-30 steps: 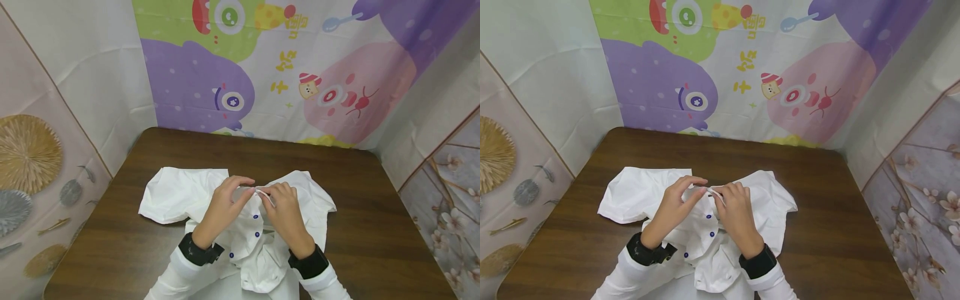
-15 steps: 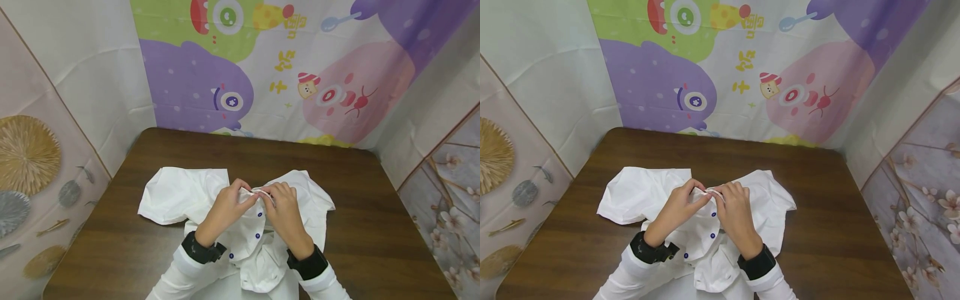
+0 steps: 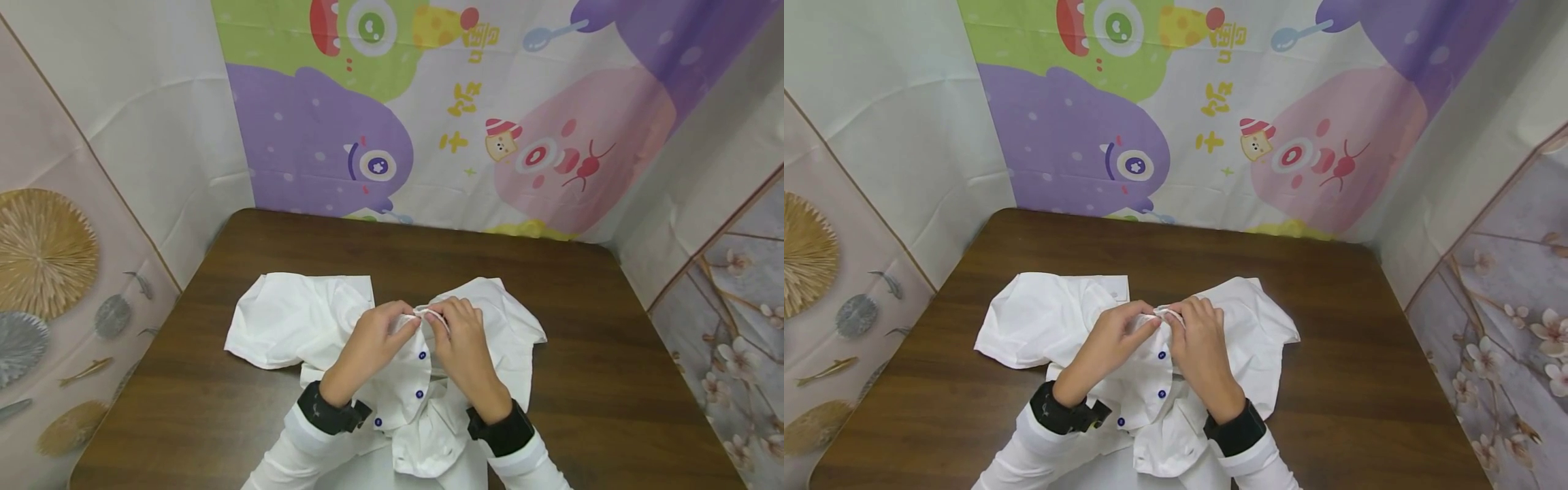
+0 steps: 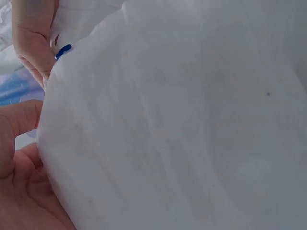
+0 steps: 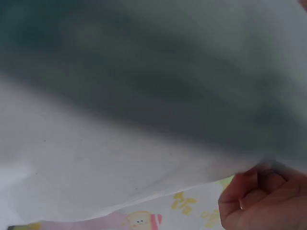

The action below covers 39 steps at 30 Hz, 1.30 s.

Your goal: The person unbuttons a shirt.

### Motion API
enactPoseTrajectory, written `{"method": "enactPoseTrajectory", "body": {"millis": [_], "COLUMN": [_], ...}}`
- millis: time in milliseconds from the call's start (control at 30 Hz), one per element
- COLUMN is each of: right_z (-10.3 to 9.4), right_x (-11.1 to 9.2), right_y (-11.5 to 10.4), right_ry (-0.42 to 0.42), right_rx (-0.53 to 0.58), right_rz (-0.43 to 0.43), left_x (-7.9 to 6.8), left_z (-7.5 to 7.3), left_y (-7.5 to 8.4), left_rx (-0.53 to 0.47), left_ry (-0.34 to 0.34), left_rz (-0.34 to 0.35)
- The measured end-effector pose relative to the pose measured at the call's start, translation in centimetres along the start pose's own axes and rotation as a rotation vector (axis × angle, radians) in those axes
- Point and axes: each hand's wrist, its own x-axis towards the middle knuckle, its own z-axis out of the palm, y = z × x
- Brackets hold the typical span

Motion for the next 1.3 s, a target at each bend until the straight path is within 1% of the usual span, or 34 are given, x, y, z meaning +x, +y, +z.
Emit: {"method": "enactPoseTrajectory", "body": {"millis": [200,300,433,567,833,933,1133,1300], "right_z": [-0.1,-0.2,-0.3,-0.3,0.0,0.1,0.2,0.2], "right_x": [0.1,0.1,0.1,0.0,-0.2,-0.3,-0.5,-0.6], "right_y": [0.3,0.3,0.3,0.3,0.2,0.2,0.5,0.7], "right_ry": [-0.08,-0.107,-0.128,-0.126,-0.125,-0.124,-0.114,-0.11], "right_rx": [0.092,0.116,0.135,0.158,0.207,0.243,0.348,0.385], "right_rz": [0.073,0.106,0.126,0.144,0.218,0.263,0.371,0.393], "left_x": [-0.2,-0.2,-0.2,-0.4,-0.8,-0.9,-1.1,-1.2], "left_z": [0.0,-0.1,0.0,0.2,0.3,0.5,0.7,0.8], "left_y": [-0.2,-0.3,-0.5,-0.8,-0.9,-1.1,-1.6,-1.6], "left_rx": [0.046,0.057,0.063,0.066,0.016,-0.006,-0.074,-0.095], "left_ry": [-0.025,-0.036,-0.042,-0.038,-0.033,-0.019,0.018,0.016], "left_rz": [0.056,0.083,0.114,0.134,0.088,0.095,0.103,0.081]}}
